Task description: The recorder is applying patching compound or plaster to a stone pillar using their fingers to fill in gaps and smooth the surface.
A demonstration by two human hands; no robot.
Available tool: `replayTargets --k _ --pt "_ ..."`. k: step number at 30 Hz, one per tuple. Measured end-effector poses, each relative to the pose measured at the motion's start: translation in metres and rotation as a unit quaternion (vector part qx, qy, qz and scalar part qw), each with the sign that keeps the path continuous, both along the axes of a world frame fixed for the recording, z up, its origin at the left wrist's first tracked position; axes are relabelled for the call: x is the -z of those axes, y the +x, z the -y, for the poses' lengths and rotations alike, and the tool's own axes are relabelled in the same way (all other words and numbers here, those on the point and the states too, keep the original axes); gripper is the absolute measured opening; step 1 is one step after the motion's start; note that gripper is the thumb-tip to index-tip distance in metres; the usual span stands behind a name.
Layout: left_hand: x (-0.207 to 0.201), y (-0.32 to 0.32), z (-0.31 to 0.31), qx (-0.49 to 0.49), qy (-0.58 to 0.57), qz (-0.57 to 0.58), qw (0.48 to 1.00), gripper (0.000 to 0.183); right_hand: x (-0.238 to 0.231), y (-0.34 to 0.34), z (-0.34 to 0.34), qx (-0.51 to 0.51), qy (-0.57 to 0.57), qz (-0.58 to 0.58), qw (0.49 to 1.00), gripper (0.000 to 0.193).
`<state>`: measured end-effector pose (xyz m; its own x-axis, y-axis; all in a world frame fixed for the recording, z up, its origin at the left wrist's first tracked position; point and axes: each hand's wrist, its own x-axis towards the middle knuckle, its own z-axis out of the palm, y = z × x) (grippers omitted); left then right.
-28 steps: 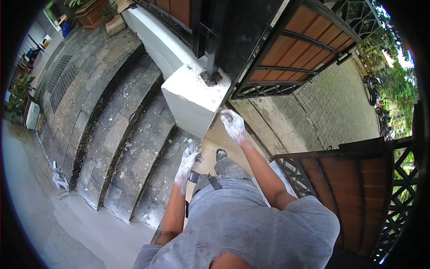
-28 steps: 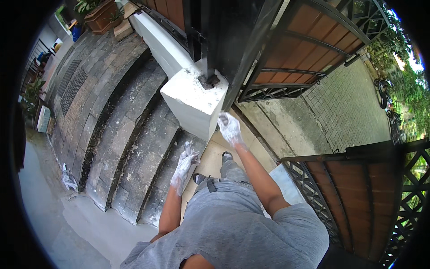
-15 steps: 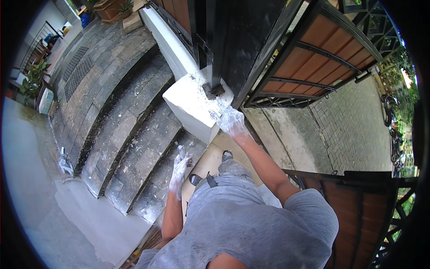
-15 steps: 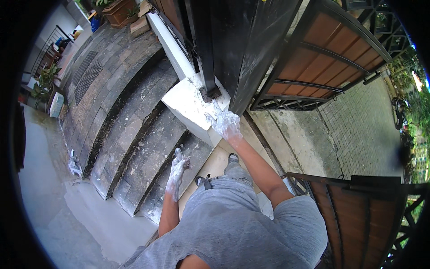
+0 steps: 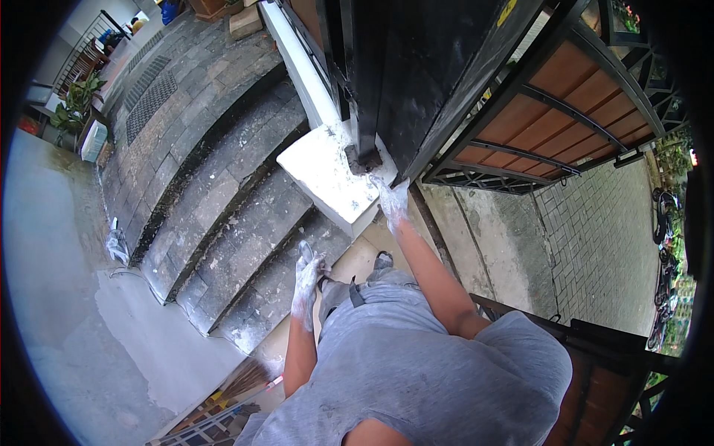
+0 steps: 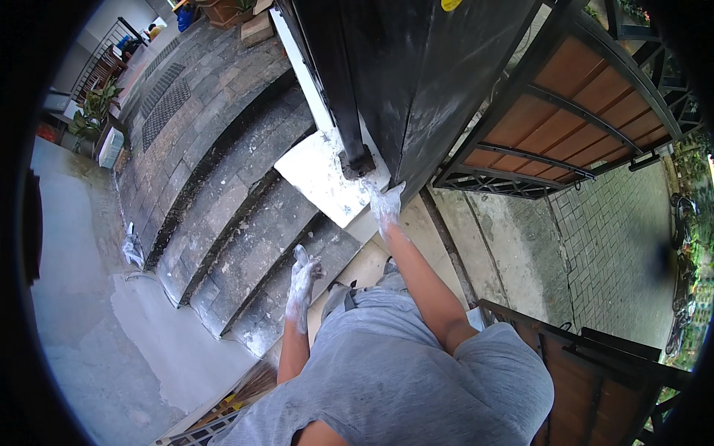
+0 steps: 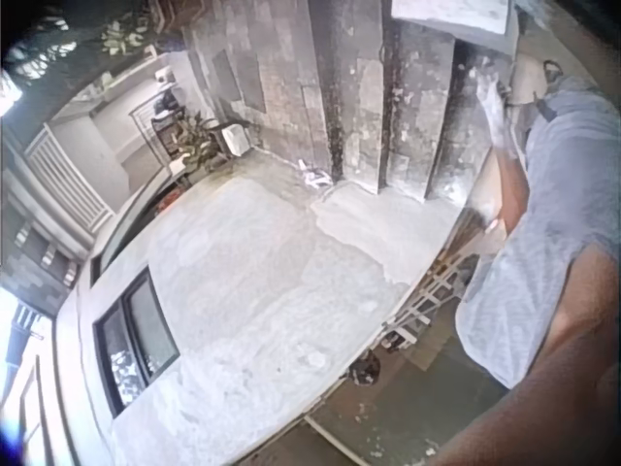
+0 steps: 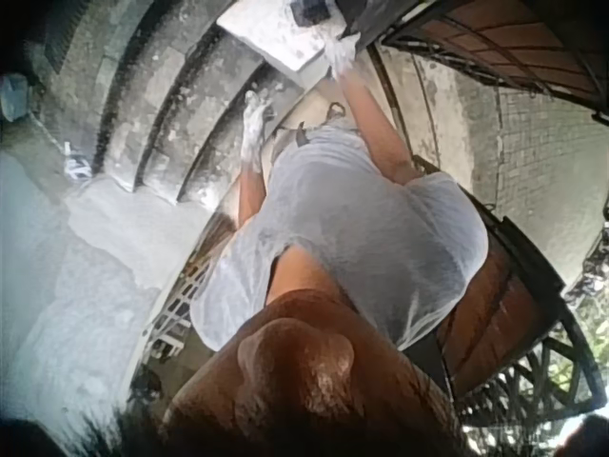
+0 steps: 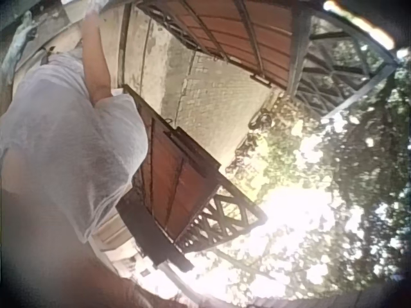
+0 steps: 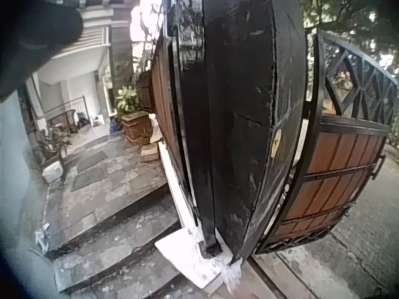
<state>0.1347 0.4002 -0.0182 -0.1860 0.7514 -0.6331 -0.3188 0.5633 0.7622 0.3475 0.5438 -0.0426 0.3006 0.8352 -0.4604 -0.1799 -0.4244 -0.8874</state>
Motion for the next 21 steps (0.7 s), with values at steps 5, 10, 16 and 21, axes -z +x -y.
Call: replayTargets --k 5,10,16,21 --pt "0.01 -0.017 0.004 0.027 -0.007 -0.01 1.0 0.009 0.012 -0.001 -0.013 0.067 -0.036 0.042 0.996 0.113" --pt "0.019 -0.045 0.004 0.063 0.018 -0.039 0.997 0.017 -0.014 -0.007 -0.012 0.062 -0.059 0.016 0.996 0.119" --pt "0.038 -0.071 0.003 0.057 0.026 -0.056 0.996 0.015 0.004 -0.005 -0.023 0.09 -0.027 0.067 0.993 0.124" --pt "0.048 -0.082 0.009 0.063 0.027 -0.049 0.996 0.014 -0.049 -0.031 -0.015 0.176 -0.034 0.015 0.984 0.083"
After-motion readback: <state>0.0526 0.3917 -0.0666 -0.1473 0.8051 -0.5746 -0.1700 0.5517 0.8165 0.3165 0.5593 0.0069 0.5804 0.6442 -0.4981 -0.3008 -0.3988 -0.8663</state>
